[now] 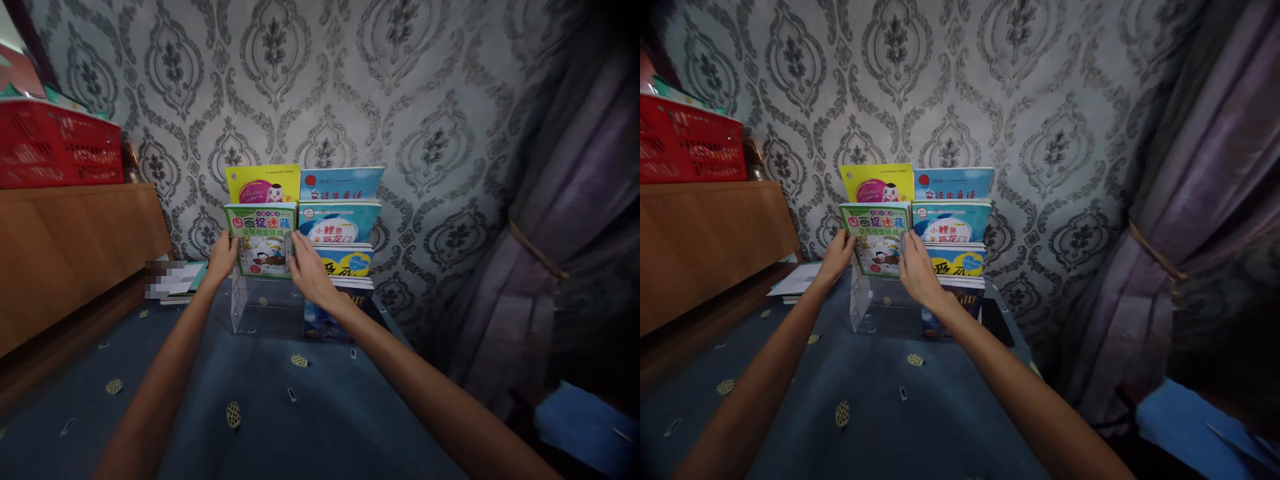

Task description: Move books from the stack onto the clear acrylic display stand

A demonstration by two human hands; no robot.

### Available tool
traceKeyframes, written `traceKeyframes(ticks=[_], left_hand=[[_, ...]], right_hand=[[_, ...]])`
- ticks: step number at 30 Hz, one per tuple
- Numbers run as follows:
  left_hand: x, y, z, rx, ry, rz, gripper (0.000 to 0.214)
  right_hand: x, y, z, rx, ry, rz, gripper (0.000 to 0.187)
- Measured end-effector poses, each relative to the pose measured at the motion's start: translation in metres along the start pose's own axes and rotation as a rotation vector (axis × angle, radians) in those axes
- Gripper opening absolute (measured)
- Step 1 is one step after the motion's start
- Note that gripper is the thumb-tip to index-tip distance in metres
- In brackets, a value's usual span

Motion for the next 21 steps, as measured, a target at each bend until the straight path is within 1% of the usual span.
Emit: traceKeyframes(ticks=[3,5,10,16,21], left_hand=[[0.000,0.004,0.001,-0.010,0.000,-0.032,0.023],[0.000,0.006,0.002,-0.033,0.010,-0.047,0.026],[-0.002,0.007,0.008,-0.075,0.028,-0.068,0.026],[-0.002,0.007,0.011,-0.084,0.061,-0.051,0.024],[-0.004,0.006,0.015,-0.071,0.103,-0.020,0.025]], right_hand=[[0.001,0.003,0.003,0.027,-0.019,0.041,0.062],[0.004,0.003,0.004,0.034,-0.023,0.045,0.061],[0.004,0.001,0.009,0.053,0.030,0.017,0.059],[-0.010,0.002,0.018,0.072,0.063,0.053,0.056],[-0.010,0.003,0.021,0.095,0.075,0.086,0.055]])
Point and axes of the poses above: each hand's wrist, its own y-axis towards the middle knuckle, its own z-axis out of the palm, x = y × z, the point moved 3 cm from there along y, towards the middle knuckle, and after that the axes turned 15 degrees about -z, right-handed, at the moved point
